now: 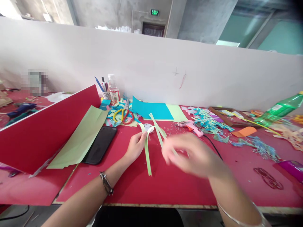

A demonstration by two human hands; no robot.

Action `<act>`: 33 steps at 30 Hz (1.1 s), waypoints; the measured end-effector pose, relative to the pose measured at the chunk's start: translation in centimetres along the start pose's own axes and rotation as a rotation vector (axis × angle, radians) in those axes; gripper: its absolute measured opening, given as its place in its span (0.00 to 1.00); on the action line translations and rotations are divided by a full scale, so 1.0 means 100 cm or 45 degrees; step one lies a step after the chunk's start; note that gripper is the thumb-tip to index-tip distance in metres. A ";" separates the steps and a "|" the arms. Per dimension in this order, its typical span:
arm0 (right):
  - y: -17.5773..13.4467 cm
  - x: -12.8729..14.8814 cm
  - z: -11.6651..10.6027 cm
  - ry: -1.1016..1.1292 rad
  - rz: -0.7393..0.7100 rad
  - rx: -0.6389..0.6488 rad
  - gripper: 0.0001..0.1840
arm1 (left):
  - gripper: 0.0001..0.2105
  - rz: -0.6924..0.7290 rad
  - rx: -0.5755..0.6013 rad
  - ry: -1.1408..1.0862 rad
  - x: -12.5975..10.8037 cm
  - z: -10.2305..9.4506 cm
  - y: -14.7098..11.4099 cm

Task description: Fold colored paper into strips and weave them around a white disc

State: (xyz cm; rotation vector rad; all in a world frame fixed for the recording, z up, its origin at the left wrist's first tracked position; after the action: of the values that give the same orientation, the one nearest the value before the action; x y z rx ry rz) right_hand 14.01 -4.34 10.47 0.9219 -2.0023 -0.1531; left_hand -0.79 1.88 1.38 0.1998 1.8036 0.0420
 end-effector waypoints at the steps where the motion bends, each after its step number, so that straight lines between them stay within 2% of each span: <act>1: 0.007 -0.012 0.003 -0.030 0.081 0.003 0.13 | 0.19 0.022 -0.032 -0.007 0.001 -0.001 0.001; 3: 0.020 -0.040 0.014 -0.043 0.303 0.018 0.17 | 0.19 0.072 -0.090 0.025 0.002 -0.004 0.001; 5: 0.027 -0.065 0.031 0.061 0.482 0.069 0.19 | 0.20 0.118 -0.118 0.112 0.002 -0.006 0.001; 8: 0.028 -0.083 0.057 0.343 0.536 0.073 0.20 | 0.21 0.159 -0.053 0.209 0.001 -0.005 -0.001; 11: 0.022 -0.088 0.069 0.518 0.541 -0.097 0.19 | 0.22 0.138 -0.002 0.231 0.000 -0.003 -0.002; 14: 0.016 -0.092 0.072 0.624 0.593 -0.212 0.15 | 0.22 0.121 -0.004 0.264 0.000 -0.002 -0.002; 16: 0.015 -0.095 0.070 0.709 0.604 -0.261 0.13 | 0.22 0.122 0.047 0.266 -0.001 0.000 -0.002; 19: 0.015 -0.095 0.068 0.772 0.576 -0.290 0.12 | 0.22 0.103 0.130 0.237 -0.002 0.002 -0.002; 22: 0.014 -0.092 0.066 0.734 0.534 -0.311 0.13 | 0.21 0.075 0.148 0.207 -0.002 0.003 -0.002; 24: 0.013 -0.092 0.066 0.717 0.528 -0.331 0.14 | 0.20 0.061 0.139 0.190 -0.001 0.004 -0.002; 29: 0.011 -0.095 0.068 0.710 0.524 -0.422 0.14 | 0.19 -0.004 0.000 0.138 0.002 0.002 -0.001; 31: 0.011 -0.096 0.066 0.710 0.533 -0.490 0.14 | 0.19 -0.032 0.053 0.080 0.001 0.004 -0.001; 33: 0.011 -0.097 0.065 0.712 0.546 -0.542 0.14 | 0.18 0.014 0.204 0.024 -0.003 0.008 -0.002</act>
State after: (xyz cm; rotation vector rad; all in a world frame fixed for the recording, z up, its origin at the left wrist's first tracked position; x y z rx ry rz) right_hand 11.45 1.35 0.54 0.2138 -1.5124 -0.0650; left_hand -0.01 1.56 1.47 0.3242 1.8258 -0.0930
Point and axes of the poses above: each hand's wrist, its own y-axis towards the middle knuckle, its own z-axis out of the palm, x = y × z, the point moved 3 cm from there along y, towards the middle knuckle, and after that the axes turned 5 degrees about -z, right-handed, at the moved point
